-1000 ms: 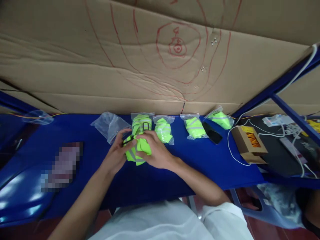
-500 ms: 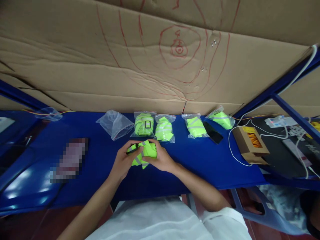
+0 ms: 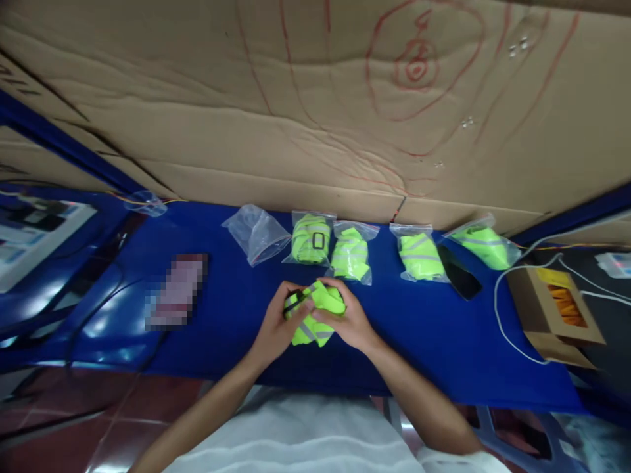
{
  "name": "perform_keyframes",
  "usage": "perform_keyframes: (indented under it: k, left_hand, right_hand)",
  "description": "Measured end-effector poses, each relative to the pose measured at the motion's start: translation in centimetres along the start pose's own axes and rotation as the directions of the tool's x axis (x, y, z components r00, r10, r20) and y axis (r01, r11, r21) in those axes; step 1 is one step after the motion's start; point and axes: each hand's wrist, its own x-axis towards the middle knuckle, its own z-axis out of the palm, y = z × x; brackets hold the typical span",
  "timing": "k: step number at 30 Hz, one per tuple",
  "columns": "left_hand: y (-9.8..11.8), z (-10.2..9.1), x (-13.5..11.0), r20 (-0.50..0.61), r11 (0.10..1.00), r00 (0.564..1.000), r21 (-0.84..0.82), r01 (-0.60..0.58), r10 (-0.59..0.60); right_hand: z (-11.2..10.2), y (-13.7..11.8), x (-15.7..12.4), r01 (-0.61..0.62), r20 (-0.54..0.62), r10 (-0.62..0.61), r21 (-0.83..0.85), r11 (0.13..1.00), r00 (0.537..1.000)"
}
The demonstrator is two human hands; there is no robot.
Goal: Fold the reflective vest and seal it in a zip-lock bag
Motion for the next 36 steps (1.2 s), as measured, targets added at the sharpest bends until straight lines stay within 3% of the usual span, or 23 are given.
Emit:
perform_keyframes:
  k: [3,4,5,6,7,8,9,11,12,14,16,17,20,21,23,26,28,29,32,34,36]
  left_hand:
    - [1.3,-2.1,0.6,0.194,0.971,0.969,0.153,-0.184,0.153]
    - [1.7,-3.3,1.5,0.216,0.923,0.946,0.25,-0.294,0.243]
    - [2.0,-4.8,2.8,0.128,0.85,0.933,0.384,-0.361,0.338]
    - [2.2,-6.3,4.2,-0.019,0.751,0.908,0.569,-0.334,0.419]
    - [2.3,-7.7,5.7,-0.134,0.62,0.864,0.749,-0.232,0.485]
    - [2.3,-9.0,7.0,-0.166,0.487,0.85,0.866,-0.118,0.5]
    - [2.3,-10.0,8.1,-0.115,0.371,0.873,0.925,-0.079,0.473]
    - [2.3,-10.9,9.1,0.009,0.239,0.912,0.964,-0.118,0.41]
    - [2.4,-10.6,8.8,0.055,0.21,0.908,0.965,-0.155,0.416]
    - [2.6,-9.1,7.1,0.138,0.158,0.842,0.954,-0.254,0.522]
    - [2.8,-6.8,4.6,0.194,0.158,0.749,0.915,-0.37,0.633]
    - [2.8,-5.6,3.4,0.232,0.182,0.728,0.879,-0.441,0.645]
    - [2.7,-3.0,1.5,0.251,0.281,0.728,0.804,-0.523,0.638]
    - [2.5,-2.5,1.4,0.259,0.301,0.733,0.788,-0.537,0.628]
    - [2.1,-1.9,1.9,0.29,0.323,0.734,0.756,-0.569,0.614]
    - [1.5,-1.4,3.0,0.322,0.382,0.726,0.684,-0.622,0.607]
    - [1.4,-1.1,3.3,0.326,0.425,0.739,0.653,-0.627,0.589]
    - [1.4,-1.0,3.4,0.333,0.448,0.751,0.64,-0.625,0.571]
    - [1.9,-1.6,3.2,0.425,0.522,0.765,0.561,-0.643,0.485]
    - [2.5,-2.9,3.3,0.527,0.493,0.706,0.506,-0.708,0.473]
    - [3.0,-4.6,3.6,0.611,0.352,0.629,0.522,-0.777,0.48]
  right_hand:
    - [-0.6,-0.1,0.3,-0.105,-0.073,0.106,0.02,0.994,0.992]
    - [-0.7,-0.1,0.4,-0.14,-0.114,0.143,0.036,0.989,0.983]
    - [-0.8,0.0,0.5,-0.165,-0.157,0.171,0.046,0.985,0.973]
    - [-0.9,0.0,0.6,-0.179,-0.2,0.184,0.043,0.983,0.962]
    - [-0.9,-0.1,0.6,-0.181,-0.234,0.182,0.024,0.983,0.955]
    - [-1.0,-0.2,0.7,-0.173,-0.257,0.166,-0.006,0.985,0.952]
    - [-1.0,-0.4,0.7,-0.158,-0.27,0.141,-0.044,0.986,0.952]
    - [-1.0,-1.0,0.7,-0.117,-0.286,0.081,-0.111,0.987,0.955]
    - [-0.9,-1.4,0.6,-0.094,-0.301,0.049,-0.139,0.986,0.952]
    - [-0.4,-2.1,0.5,-0.06,-0.363,-0.007,-0.173,0.983,0.932]
    - [0.4,-2.6,0.4,-0.05,-0.46,-0.023,-0.148,0.988,0.888]
    - [0.9,-2.8,0.4,-0.047,-0.508,-0.023,-0.125,0.991,0.861]
    - [2.1,-3.0,0.6,-0.031,-0.581,-0.05,-0.128,0.991,0.813]
    - [2.2,-3.0,0.6,-0.036,-0.568,-0.058,-0.153,0.988,0.821]
    - [1.7,-3.1,0.8,-0.07,-0.47,-0.033,-0.2,0.977,0.882]
    - [-0.2,-3.5,1.4,-0.092,-0.161,0.05,-0.268,0.959,0.986]
    - [-1.5,-3.7,2.0,-0.051,0.044,0.067,-0.298,0.953,0.997]
    - [-2.0,-3.8,2.4,-0.035,0.092,0.066,-0.3,0.953,0.994]
    - [-2.7,-3.5,3.4,-0.049,0.06,0.069,-0.293,0.955,0.996]
    - [-2.7,-3.1,3.7,-0.068,0.007,0.073,-0.283,0.957,0.997]
    - [-2.6,-2.7,3.5,-0.059,-0.013,0.058,-0.279,0.959,0.998]
